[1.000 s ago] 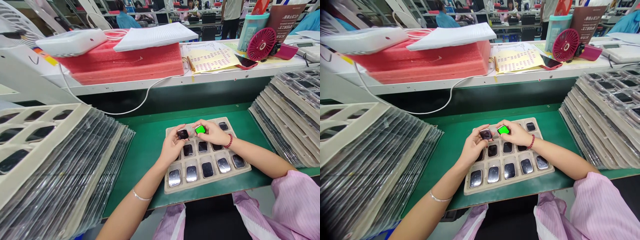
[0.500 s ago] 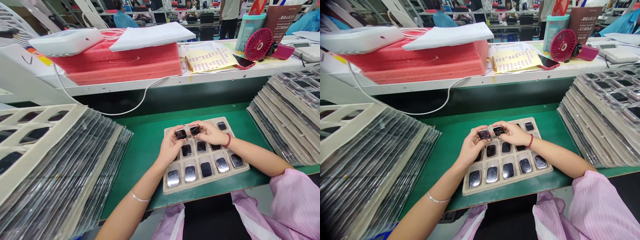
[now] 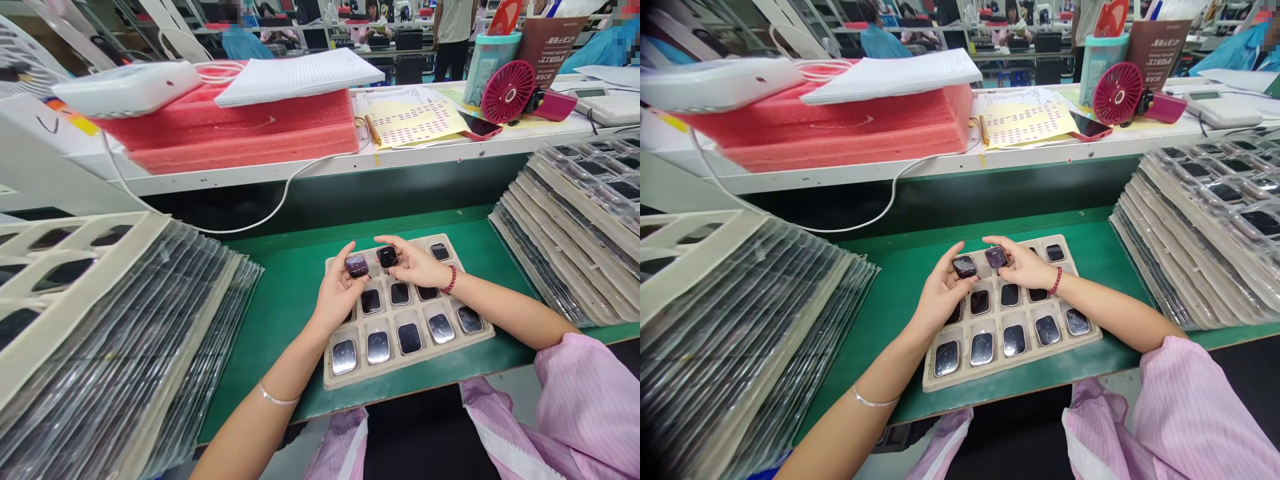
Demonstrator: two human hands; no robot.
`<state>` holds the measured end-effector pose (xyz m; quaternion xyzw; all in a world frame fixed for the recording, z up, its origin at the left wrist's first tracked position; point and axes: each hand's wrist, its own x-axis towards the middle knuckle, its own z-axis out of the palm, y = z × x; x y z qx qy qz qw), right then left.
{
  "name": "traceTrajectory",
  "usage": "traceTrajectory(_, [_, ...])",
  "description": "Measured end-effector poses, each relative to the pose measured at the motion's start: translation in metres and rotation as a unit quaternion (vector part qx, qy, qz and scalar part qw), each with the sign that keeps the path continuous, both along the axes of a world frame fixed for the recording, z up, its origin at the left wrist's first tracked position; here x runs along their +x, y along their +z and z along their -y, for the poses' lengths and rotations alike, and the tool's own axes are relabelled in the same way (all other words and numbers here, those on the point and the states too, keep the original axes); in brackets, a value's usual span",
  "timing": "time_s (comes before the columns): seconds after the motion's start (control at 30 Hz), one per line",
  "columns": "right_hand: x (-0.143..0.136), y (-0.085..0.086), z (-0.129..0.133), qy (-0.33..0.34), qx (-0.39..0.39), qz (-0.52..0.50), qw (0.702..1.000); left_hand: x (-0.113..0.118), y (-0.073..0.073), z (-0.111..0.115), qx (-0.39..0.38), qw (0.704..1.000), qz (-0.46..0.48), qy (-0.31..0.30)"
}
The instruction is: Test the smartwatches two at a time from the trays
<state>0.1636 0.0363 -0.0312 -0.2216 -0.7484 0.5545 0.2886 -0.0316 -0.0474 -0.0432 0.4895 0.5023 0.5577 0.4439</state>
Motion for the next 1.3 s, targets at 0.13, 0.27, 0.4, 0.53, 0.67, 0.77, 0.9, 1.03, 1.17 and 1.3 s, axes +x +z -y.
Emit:
traceTrajectory(0.13, [-0.002, -0.001, 0.001, -0.012, -0.049, -0.024, 0.998, 0.0, 0.0, 0.0, -0.001, 1.0, 0.021, -0.001])
traceTrajectory(0.27, [-0.003, 0.003, 0.002, -0.017, -0.148, -0.046, 0.988, -0.003, 0.005, -0.001, -0.027, 0.997, 0.071, -0.002])
traceTrajectory(0.4, [-0.001, 0.015, -0.004, 0.009, -0.326, -0.057, 0.944, -0.009, 0.016, -0.005, -0.104, 0.976, 0.184, -0.053])
traceTrajectory(0.53, [0.003, 0.021, -0.014, 0.044, -0.504, -0.079, 0.859, -0.017, 0.022, -0.008, -0.18, 0.939, 0.278, -0.096])
traceTrajectory(0.67, [0.005, 0.018, -0.019, 0.05, -0.544, -0.118, 0.83, -0.023, 0.021, -0.009, -0.187, 0.935, 0.282, -0.11])
traceTrajectory(0.77, [0.006, 0.016, -0.018, 0.063, -0.535, -0.118, 0.834, -0.022, 0.02, -0.008, -0.17, 0.941, 0.272, -0.112])
traceTrajectory(0.9, [0.004, 0.014, -0.012, 0.055, -0.436, -0.113, 0.891, -0.013, 0.018, -0.004, -0.127, 0.965, 0.219, -0.072])
traceTrajectory(1.03, [-0.001, 0.009, -0.003, 0.018, -0.27, -0.073, 0.96, -0.002, 0.015, 0.0, -0.078, 0.99, 0.114, -0.037])
traceTrajectory(1.17, [-0.004, 0.007, 0.003, -0.013, -0.097, -0.039, 0.994, 0.003, 0.012, 0.003, -0.04, 0.998, 0.046, -0.028])
traceTrajectory(1.3, [-0.003, 0.007, 0.005, -0.009, -0.003, -0.03, 0.999, 0.004, 0.012, 0.005, -0.021, 0.999, 0.02, -0.027])
